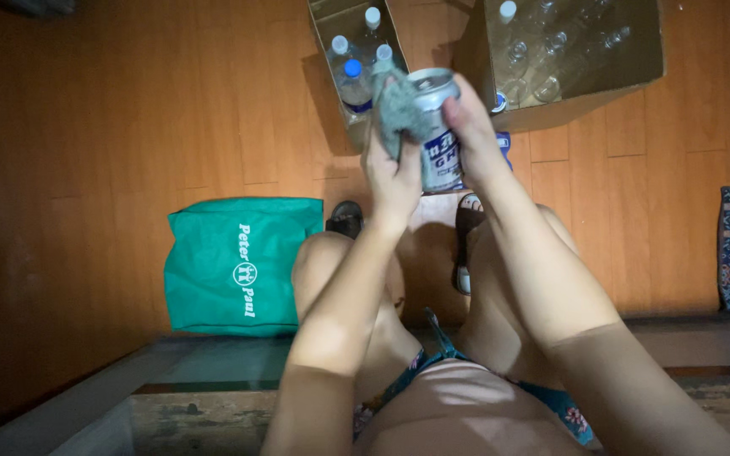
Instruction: The person sits on the floor and wipes multiple aluminum beverage cans with a cloth. They pick up each can from a cardboard box, wipe it thoroughly, and place it into a blue plastic six-pack carrier. The person repeats this process for several cans.
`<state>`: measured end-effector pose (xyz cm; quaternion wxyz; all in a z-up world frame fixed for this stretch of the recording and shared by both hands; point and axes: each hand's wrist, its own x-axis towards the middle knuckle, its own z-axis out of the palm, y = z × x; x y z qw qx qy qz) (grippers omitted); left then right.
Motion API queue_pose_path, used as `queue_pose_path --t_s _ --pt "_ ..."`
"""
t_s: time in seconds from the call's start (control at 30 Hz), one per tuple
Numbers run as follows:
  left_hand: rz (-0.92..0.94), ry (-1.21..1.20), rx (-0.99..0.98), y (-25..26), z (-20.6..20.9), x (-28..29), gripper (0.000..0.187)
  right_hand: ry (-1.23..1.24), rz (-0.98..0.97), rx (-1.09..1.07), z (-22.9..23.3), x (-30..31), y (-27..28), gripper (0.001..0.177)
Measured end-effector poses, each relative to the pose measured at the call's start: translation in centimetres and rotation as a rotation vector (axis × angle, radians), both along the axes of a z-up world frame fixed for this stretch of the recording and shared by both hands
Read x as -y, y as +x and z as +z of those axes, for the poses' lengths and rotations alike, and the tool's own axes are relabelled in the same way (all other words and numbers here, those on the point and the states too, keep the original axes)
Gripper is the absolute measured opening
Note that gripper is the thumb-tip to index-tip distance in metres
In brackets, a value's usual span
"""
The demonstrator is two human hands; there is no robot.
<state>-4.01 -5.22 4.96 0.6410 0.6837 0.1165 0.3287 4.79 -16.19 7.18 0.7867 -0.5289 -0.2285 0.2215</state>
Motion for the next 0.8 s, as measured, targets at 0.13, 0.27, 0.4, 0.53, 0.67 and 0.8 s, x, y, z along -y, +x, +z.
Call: queue_pose_path --t_s 0.13,0.27,0.4,0.53,0.67,0.8 --pt "-0.028 -0.056 -0.279 0.6 -0.8 1.9 0.043 0.077 -0.149 -0.009 -1.0 0.6 1.5 0.065" --pt "-0.100 0.247 -0.276 -1.8 0.6 4.2 0.069 0.103 -0.218 -0.156 -1.9 2.0 3.6 0.057" --pt "-0.077 0.619 -0.231 -1.9 2.6 4.6 0.085 -0.014 -0.016 -0.063 -2.1 2.8 4.5 0.055" --pt "-0.011 0.573 -0.179 -1.0 3.0 2.6 0.082 -0.018 0.125 -0.381 -1.9 2.3 3.3 0.049" --pt "-0.008 0.264 -0.002 -0.2 1.8 1.3 0.059 0.040 0.085 -0.338 -1.8 1.6 2.4 0.050" --pt "-0.090 -0.119 -0.159 0.3 1.0 1.9 0.057 0.162 -0.019 -0.289 -1.9 1.1 2.7 0.052"
